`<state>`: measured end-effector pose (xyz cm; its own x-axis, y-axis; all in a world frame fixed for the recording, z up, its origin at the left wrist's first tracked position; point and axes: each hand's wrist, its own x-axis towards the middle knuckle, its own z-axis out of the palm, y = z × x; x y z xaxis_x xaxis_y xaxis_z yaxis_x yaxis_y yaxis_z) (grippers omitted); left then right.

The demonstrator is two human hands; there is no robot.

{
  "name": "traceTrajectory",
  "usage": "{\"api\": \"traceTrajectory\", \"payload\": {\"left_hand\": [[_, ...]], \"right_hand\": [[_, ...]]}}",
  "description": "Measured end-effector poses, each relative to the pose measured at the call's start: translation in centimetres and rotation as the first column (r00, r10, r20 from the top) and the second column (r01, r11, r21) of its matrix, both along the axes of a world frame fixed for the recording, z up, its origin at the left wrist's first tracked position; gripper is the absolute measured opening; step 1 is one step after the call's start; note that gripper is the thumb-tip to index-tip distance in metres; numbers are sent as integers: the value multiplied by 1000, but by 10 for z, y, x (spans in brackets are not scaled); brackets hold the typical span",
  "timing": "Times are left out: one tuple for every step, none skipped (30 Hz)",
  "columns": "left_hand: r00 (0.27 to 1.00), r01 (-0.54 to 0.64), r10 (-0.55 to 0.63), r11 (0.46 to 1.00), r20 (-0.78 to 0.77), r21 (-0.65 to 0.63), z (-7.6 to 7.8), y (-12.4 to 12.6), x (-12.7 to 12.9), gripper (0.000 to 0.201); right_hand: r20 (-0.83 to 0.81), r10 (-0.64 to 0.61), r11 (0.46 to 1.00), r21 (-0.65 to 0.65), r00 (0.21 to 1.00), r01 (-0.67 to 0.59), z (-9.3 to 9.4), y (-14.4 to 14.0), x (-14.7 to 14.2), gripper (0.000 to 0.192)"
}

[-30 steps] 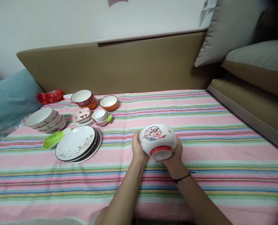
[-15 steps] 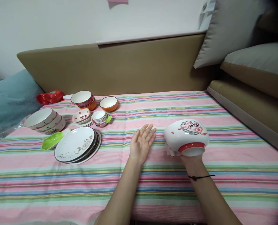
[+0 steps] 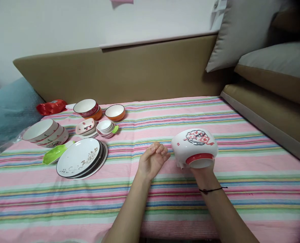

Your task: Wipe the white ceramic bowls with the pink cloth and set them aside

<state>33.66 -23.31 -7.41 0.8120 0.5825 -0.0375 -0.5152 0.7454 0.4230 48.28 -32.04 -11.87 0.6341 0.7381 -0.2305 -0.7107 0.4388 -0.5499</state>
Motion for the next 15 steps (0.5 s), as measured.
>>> {"api": "traceTrajectory", "payload": {"left_hand": [[1000,2,-2,1000,1,14,-1,0,0,36],[1000,5,-5,1000,1,27,-1,0,0,38],[1000,9,-9,999,2,39,-2,0,0,40],[1000,13,-13,999,3,49,-2,0,0,42],[1000,15,-15,998,3,55,-2,-1,1,43],[1000,15,-15,998,2,58,-1,-1,1,44],[1000,12,-12,998,1,59,-1,-1,1,45],[1000,8,-8,998,-1,57,0,-1,1,45],[1000,4,-4,998,-3,56,1,-1,1,45],[1000,2,-2,998,-5,55,2,-2,1,45],[1000,5,-4,998,-5,56,2,-2,1,45],[1000,9,-9,998,-2,58,3,-2,1,45],[1000,15,-15,998,0,59,4,-1,1,45],[1000,20,-20,998,0,60,4,-1,1,45],[1000,23,-23,998,-3,59,4,-1,0,45]], "right_hand": [[-3,21,1000,4,1000,-21,1,0,0,49],[-5,36,999,6,999,-36,1,1,-1,50],[-8,43,999,5,999,-43,1,1,-1,52],[-12,46,999,1,999,-46,1,1,-1,53],[-18,41,999,-6,999,-41,1,2,-2,54],[-25,29,999,-14,999,-29,1,2,-2,55],[-28,7,1000,-20,1000,-8,2,3,-3,54],[-29,-24,999,-23,999,24,3,4,-3,52],[-29,-63,998,-25,998,62,3,4,-3,48],[-31,-100,995,-28,994,99,4,5,-4,45],[-35,-135,990,-33,990,134,5,6,-4,41],[-40,-159,987,-39,986,158,5,7,-4,39],[-46,-175,984,-49,984,172,5,8,-5,37],[-48,-180,982,-60,983,177,5,8,-5,36],[-41,-180,982,-69,983,177,4,9,-5,35]]}}
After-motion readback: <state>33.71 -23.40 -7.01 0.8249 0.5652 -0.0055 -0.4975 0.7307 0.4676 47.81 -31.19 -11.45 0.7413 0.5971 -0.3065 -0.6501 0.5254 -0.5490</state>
